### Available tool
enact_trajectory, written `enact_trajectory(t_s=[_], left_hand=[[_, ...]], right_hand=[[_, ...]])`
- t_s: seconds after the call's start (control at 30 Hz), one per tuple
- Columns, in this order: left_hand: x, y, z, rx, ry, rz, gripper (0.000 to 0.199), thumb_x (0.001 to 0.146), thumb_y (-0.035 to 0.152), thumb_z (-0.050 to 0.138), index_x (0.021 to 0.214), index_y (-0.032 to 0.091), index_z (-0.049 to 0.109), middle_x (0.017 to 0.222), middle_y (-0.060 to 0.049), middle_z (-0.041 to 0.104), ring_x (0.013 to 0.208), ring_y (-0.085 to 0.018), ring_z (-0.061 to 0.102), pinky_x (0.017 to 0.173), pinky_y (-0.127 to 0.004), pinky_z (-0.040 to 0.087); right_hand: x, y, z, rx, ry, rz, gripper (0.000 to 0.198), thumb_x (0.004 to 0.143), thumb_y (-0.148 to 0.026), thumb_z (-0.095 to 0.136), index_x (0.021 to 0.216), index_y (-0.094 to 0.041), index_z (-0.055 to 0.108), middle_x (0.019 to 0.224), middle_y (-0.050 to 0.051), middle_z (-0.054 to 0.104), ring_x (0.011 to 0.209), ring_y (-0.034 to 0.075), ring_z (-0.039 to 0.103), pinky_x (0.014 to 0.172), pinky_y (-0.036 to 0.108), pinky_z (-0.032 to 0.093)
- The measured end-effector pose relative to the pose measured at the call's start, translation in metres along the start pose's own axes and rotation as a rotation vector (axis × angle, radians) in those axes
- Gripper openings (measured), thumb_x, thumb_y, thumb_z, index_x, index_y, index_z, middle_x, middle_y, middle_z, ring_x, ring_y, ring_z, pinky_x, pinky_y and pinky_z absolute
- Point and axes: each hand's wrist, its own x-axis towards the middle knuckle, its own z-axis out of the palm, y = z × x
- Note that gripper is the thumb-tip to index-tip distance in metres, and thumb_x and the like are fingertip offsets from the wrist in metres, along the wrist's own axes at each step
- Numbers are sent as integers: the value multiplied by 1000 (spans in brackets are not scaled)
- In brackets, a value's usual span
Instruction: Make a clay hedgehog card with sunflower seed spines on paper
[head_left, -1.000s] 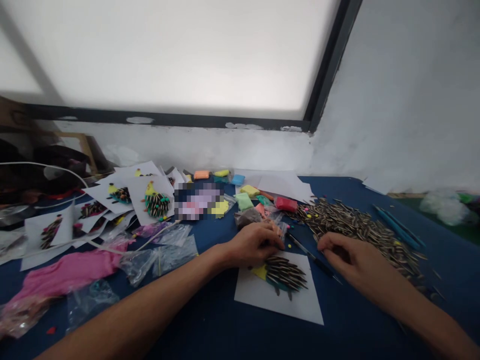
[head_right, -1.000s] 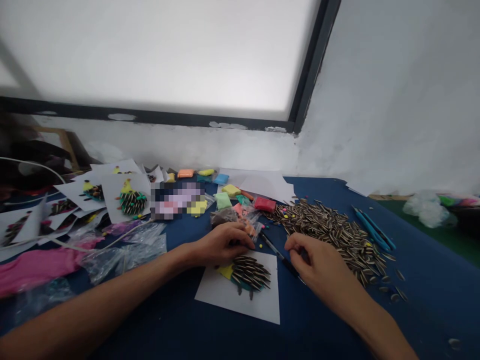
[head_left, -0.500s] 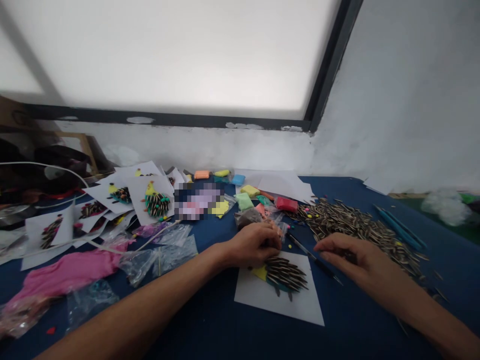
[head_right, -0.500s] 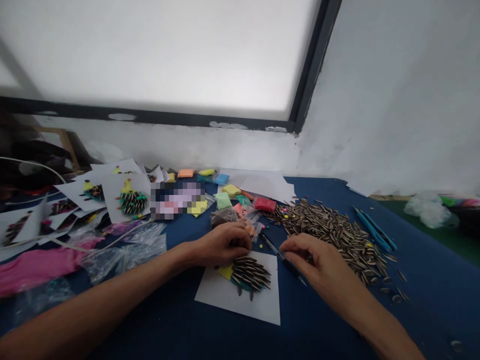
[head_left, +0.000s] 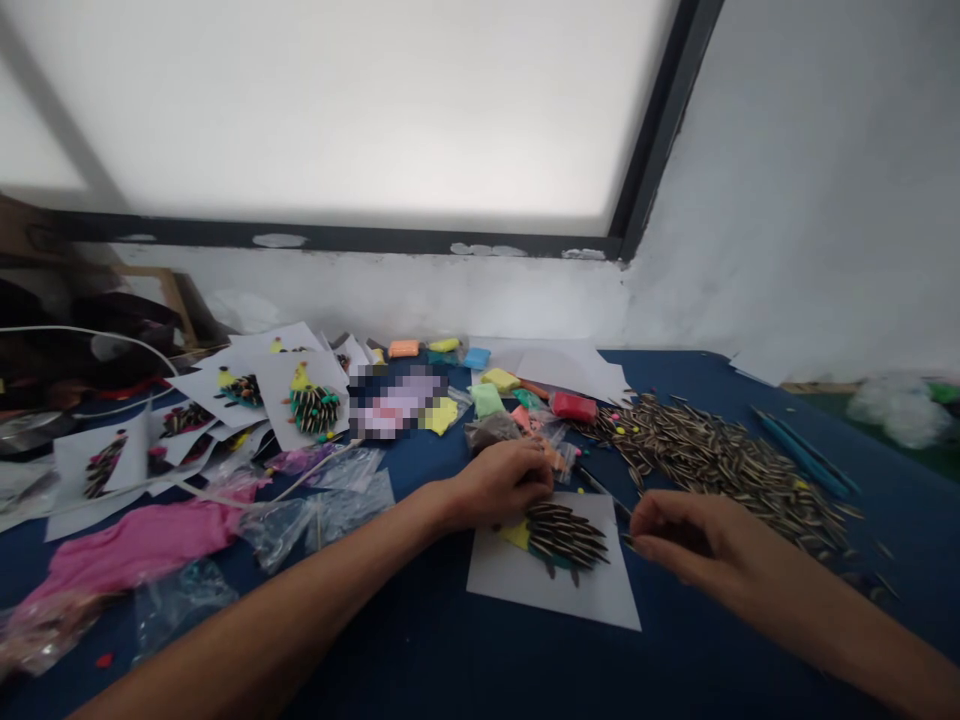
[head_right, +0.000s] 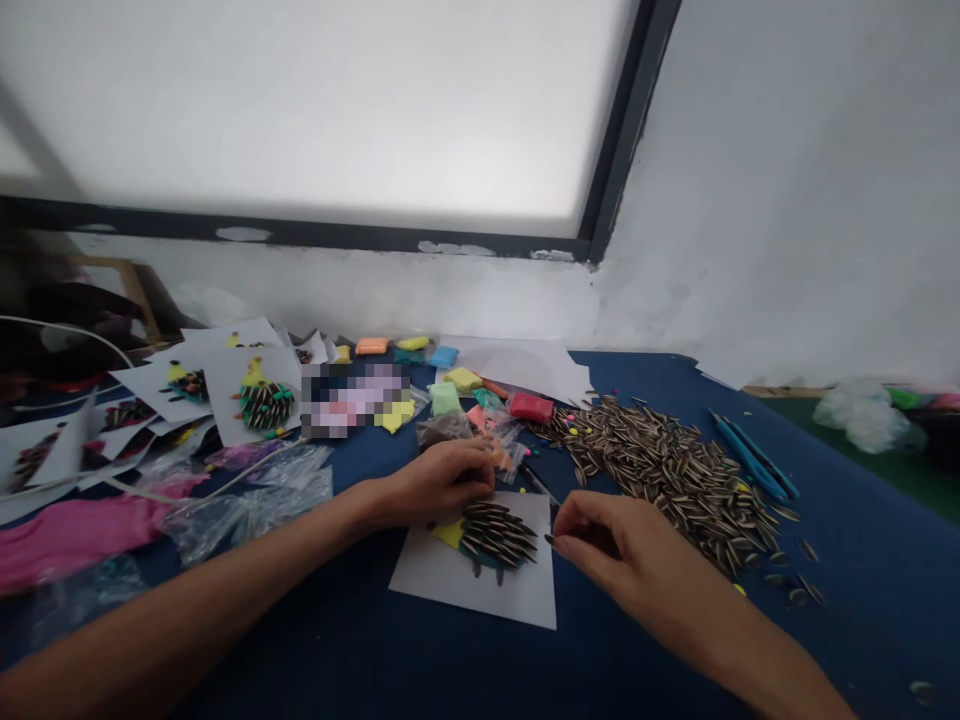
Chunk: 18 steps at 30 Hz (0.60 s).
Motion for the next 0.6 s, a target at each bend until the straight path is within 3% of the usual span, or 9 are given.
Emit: enact_trajectory(t_s=[0.1,0.23,0.4,0.6], left_hand=[[-1,-3,1,-10,29,-8,16,78,4,60,66,14,55,71,0,55,71,-11,49,65,-21,38],[-2,-3,2,-3,39,-3,15,78,4,58,66,14,56,72,0,55,72,-12,50,67,-22,38],[-2,0,1,-12,48,-18,15,78,4,57,66,14,56,70,1,54,69,-12,49,64,-22,38],[-3,-2,2,-19,60,2,17,78,5,57,65,14,54,69,0,55,71,-12,50,67,-23,39]], right_hand=[[-2,-2,4,22,0,-12,20,87,-37,51,91,-24,65,75,1,62,65,14,53,55,24,39],[-3,-2,7,39,18,-8,31,87,-38,49,112,-27,64,71,0,61,60,14,53,51,23,38],[-2,-1,8,2,70,-4,29,87,-34,47,108,-27,66,72,1,63,57,13,52,49,23,38],[1,-1,7,82,39,-22,29,87,-32,50,111,-22,64,83,4,69,72,17,62,61,26,47]])
